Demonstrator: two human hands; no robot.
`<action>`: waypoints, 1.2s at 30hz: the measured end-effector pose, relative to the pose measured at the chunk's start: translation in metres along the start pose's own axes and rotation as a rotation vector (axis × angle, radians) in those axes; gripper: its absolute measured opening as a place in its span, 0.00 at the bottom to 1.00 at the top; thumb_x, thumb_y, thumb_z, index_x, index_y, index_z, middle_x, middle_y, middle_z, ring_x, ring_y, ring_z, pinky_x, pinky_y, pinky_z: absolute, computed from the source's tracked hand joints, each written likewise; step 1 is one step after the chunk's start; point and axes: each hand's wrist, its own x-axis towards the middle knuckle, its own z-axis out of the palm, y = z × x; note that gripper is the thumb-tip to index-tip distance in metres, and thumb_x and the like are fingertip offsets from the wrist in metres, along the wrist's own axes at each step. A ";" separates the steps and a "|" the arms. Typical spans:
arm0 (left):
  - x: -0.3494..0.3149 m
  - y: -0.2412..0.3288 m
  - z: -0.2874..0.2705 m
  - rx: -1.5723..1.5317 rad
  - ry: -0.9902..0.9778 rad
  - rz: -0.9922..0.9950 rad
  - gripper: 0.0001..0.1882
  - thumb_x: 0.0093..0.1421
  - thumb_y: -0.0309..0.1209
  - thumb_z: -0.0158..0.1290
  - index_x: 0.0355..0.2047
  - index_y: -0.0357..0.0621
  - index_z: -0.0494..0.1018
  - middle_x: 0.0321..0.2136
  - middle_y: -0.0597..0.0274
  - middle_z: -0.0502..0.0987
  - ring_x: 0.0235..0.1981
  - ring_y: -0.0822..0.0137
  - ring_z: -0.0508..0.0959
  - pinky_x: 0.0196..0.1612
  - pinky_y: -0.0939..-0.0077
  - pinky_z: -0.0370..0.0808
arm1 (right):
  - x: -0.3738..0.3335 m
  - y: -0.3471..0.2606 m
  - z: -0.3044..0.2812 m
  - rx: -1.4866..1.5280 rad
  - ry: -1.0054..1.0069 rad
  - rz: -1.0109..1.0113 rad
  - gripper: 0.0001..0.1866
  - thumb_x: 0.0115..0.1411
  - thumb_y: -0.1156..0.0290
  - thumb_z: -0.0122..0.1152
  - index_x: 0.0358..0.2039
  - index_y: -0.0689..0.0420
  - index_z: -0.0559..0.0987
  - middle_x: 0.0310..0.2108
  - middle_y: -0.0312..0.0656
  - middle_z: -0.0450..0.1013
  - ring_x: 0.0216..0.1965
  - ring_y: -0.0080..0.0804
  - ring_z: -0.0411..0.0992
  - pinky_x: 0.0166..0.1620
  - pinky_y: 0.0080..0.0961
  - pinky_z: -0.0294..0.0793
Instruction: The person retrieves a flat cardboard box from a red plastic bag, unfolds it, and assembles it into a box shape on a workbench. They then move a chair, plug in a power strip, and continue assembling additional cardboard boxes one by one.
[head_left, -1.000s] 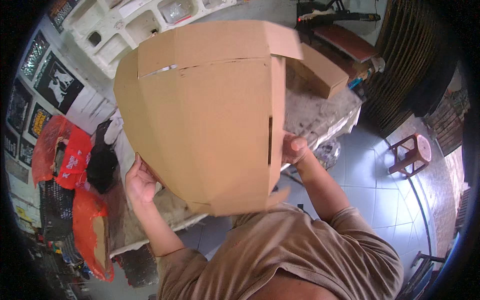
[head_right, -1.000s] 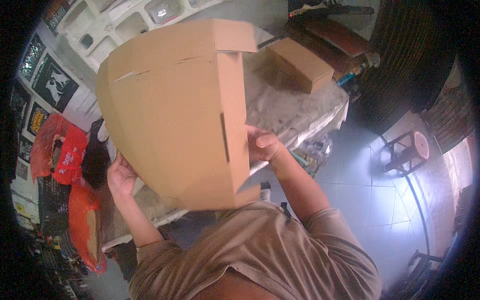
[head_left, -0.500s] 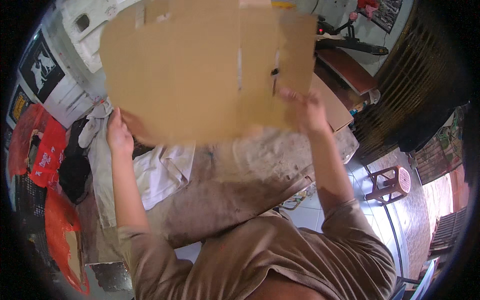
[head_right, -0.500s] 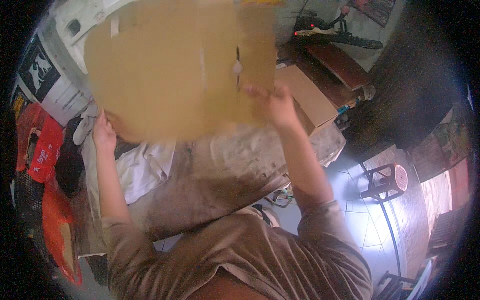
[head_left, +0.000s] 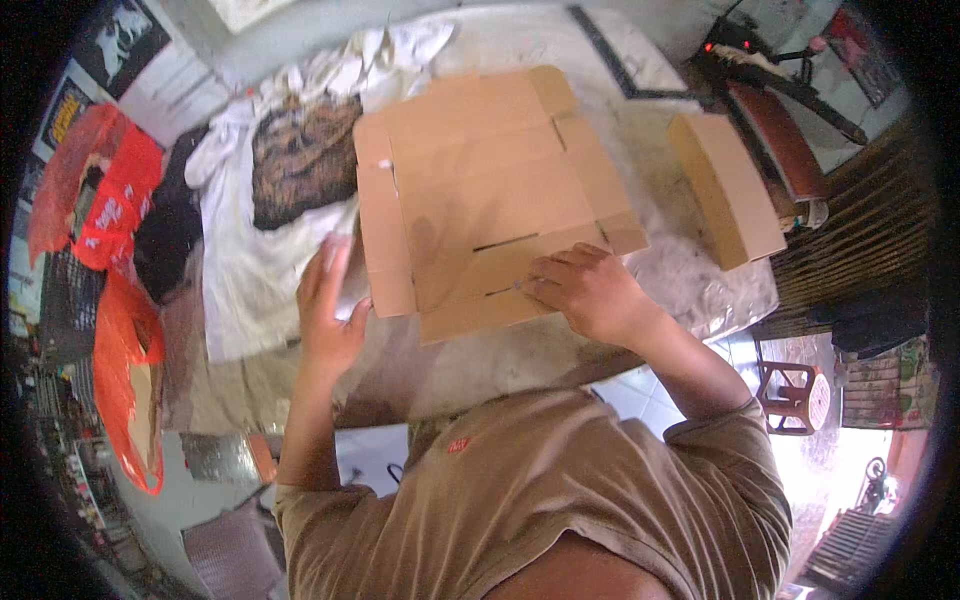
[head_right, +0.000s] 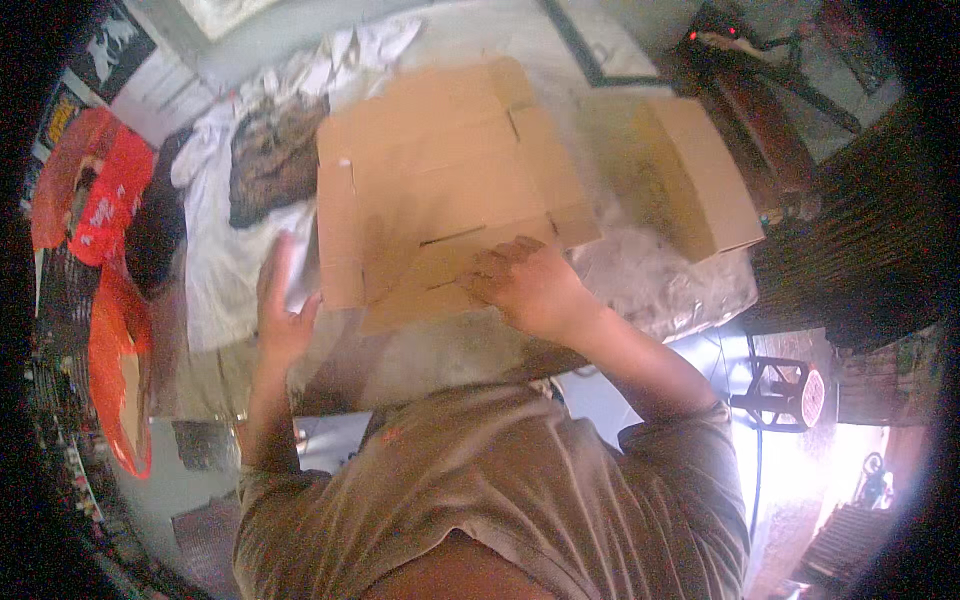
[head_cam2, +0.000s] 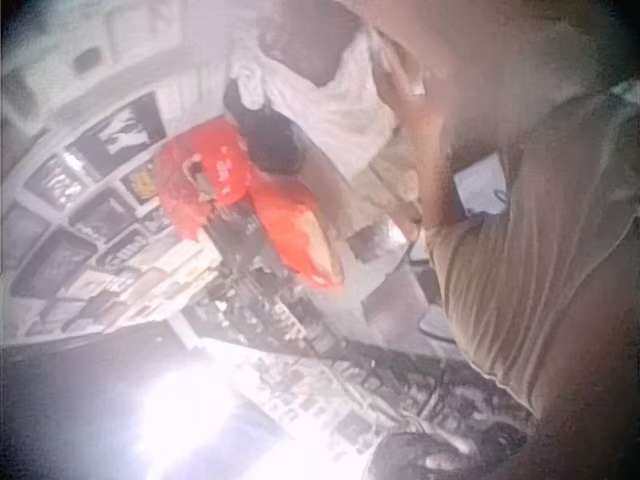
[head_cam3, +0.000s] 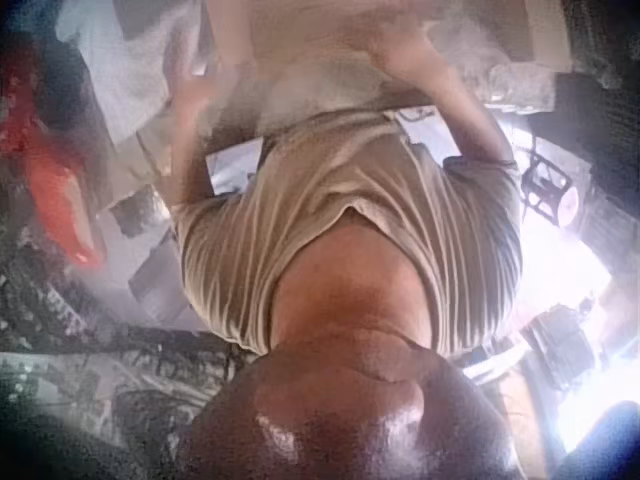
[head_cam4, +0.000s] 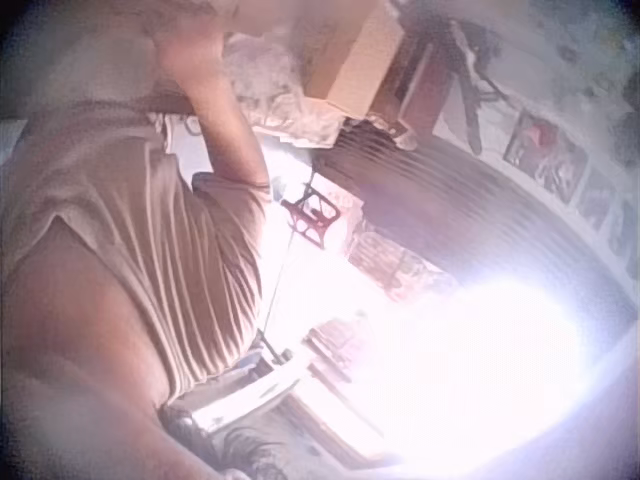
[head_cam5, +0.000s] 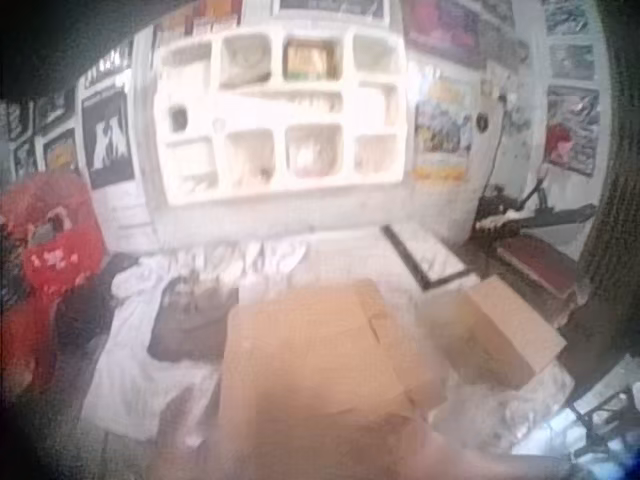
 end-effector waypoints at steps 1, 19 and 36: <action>-0.013 0.003 0.000 0.035 -0.163 -0.095 0.27 0.45 0.21 0.51 0.48 0.49 0.67 0.53 0.54 0.62 0.53 0.53 0.61 0.54 0.62 0.56 | -0.006 -0.004 0.006 0.036 0.033 -0.004 0.18 0.41 0.74 0.51 0.37 0.55 0.75 0.38 0.39 0.72 0.39 0.33 0.70 0.42 0.27 0.68; 0.011 0.027 0.052 0.031 0.020 0.096 0.06 0.43 0.30 0.61 0.21 0.44 0.76 0.41 0.61 0.73 0.48 0.55 0.69 0.46 0.64 0.61 | -0.054 -0.019 -0.013 0.448 0.178 0.301 0.22 0.41 0.71 0.64 0.40 0.57 0.74 0.48 0.46 0.65 0.48 0.43 0.64 0.49 0.35 0.63; 0.004 0.019 0.050 -0.204 -0.109 0.063 0.07 0.50 0.23 0.51 0.32 0.37 0.74 0.48 0.50 0.67 0.45 0.52 0.69 0.46 0.66 0.64 | -0.083 0.050 0.001 0.005 0.312 0.556 0.17 0.41 0.83 0.59 0.35 0.60 0.75 0.36 0.45 0.68 0.37 0.38 0.69 0.39 0.28 0.68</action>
